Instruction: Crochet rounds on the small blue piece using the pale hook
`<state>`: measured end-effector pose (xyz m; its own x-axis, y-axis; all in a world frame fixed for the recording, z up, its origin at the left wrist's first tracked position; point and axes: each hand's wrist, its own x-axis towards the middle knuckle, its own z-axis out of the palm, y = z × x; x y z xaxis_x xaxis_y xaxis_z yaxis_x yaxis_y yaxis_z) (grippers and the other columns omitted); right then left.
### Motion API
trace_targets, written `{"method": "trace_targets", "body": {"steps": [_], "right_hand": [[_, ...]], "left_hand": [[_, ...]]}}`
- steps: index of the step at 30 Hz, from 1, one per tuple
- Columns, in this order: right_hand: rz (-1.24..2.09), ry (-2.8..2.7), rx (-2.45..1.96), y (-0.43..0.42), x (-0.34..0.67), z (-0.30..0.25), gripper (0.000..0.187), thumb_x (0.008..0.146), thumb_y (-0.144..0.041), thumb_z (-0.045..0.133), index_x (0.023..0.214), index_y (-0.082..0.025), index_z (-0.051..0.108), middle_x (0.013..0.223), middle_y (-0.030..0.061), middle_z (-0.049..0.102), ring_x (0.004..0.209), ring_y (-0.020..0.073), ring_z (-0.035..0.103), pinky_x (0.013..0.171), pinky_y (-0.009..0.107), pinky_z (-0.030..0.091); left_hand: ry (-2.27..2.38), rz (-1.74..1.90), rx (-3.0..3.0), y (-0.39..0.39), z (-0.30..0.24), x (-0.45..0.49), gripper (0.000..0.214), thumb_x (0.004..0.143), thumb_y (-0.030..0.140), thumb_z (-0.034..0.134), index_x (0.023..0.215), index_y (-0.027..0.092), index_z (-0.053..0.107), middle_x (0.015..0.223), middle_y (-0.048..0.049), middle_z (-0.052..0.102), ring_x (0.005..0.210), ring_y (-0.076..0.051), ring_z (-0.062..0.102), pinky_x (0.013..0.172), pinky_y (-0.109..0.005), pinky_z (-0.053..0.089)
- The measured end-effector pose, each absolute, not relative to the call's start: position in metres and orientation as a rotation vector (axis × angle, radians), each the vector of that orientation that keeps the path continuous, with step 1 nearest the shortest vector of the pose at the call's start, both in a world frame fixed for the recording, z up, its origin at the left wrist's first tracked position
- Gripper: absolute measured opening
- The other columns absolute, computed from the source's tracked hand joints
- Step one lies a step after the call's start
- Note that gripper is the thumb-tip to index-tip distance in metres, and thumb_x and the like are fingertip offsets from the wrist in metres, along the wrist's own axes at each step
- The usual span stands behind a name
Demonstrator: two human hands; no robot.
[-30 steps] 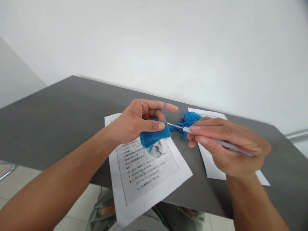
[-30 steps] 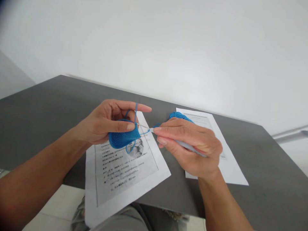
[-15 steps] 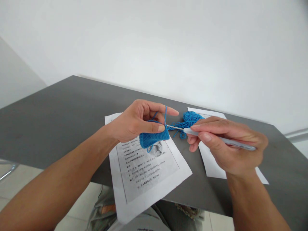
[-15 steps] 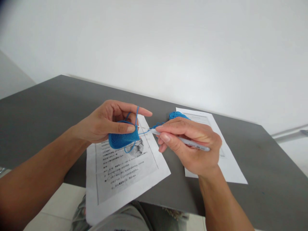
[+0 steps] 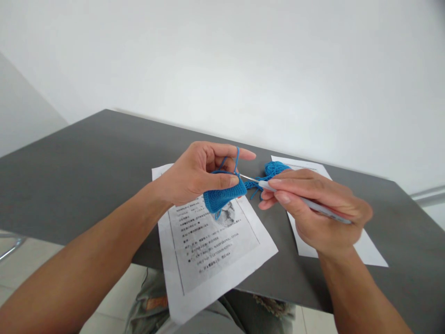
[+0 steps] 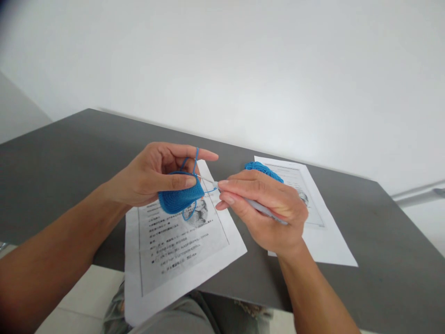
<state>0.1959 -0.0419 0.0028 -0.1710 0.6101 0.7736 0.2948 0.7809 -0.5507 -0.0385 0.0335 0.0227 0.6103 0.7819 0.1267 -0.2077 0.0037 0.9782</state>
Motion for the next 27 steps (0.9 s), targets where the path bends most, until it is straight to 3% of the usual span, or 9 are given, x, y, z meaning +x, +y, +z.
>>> {"method": "trace_targets", "body": {"steps": [6, 14, 17, 27], "right_hand": [[0.106, -1.994, -0.665, -0.042, 0.204, 0.014, 0.047, 0.090, -0.003, 0.082, 0.130, -0.028, 0.083, 0.099, 0.0044, 0.087, 0.083, 0.0207, 0.083, 0.073, 0.034, 0.070], [0.082, -2.119, -0.739, -0.049, 0.207, 0.024, 0.061, 0.092, -0.010, 0.085, 0.143, -0.042, 0.075, 0.103, 0.0036, 0.087, 0.082, 0.0243, 0.083, 0.071, 0.039, 0.069], [0.143, -2.068, -0.763, -0.050, 0.210, 0.022, 0.057, 0.091, -0.011, 0.085, 0.137, -0.044, 0.078, 0.102, 0.0023, 0.087, 0.082, 0.0253, 0.083, 0.069, 0.040, 0.070], [0.399, -1.897, -0.743, -0.046, 0.208, 0.026, 0.036, 0.091, -0.010, 0.085, 0.117, -0.035, 0.088, 0.081, 0.0022, 0.085, 0.071, 0.0232, 0.080, 0.062, 0.038, 0.069]], "left_hand": [[0.568, 0.782, 1.422, 0.036, 0.022, -0.039, 0.055, 0.071, 0.002, 0.087, 0.125, 0.007, 0.081, 0.069, 0.0033, 0.065, 0.060, -0.008, 0.058, 0.051, -0.016, 0.047], [0.588, 0.721, 1.497, 0.040, 0.023, -0.043, 0.052, 0.070, 0.005, 0.089, 0.122, 0.012, 0.085, 0.069, 0.0011, 0.070, 0.059, -0.011, 0.062, 0.050, -0.018, 0.050], [0.577, 0.710, 1.500, 0.040, 0.023, -0.044, 0.052, 0.070, 0.006, 0.090, 0.122, 0.011, 0.085, 0.069, 0.0003, 0.070, 0.059, -0.011, 0.062, 0.049, -0.018, 0.050], [0.553, 0.689, 1.450, 0.037, 0.025, -0.043, 0.050, 0.071, 0.009, 0.092, 0.120, 0.011, 0.086, 0.070, -0.0005, 0.070, 0.057, -0.010, 0.061, 0.047, -0.017, 0.048]]}}
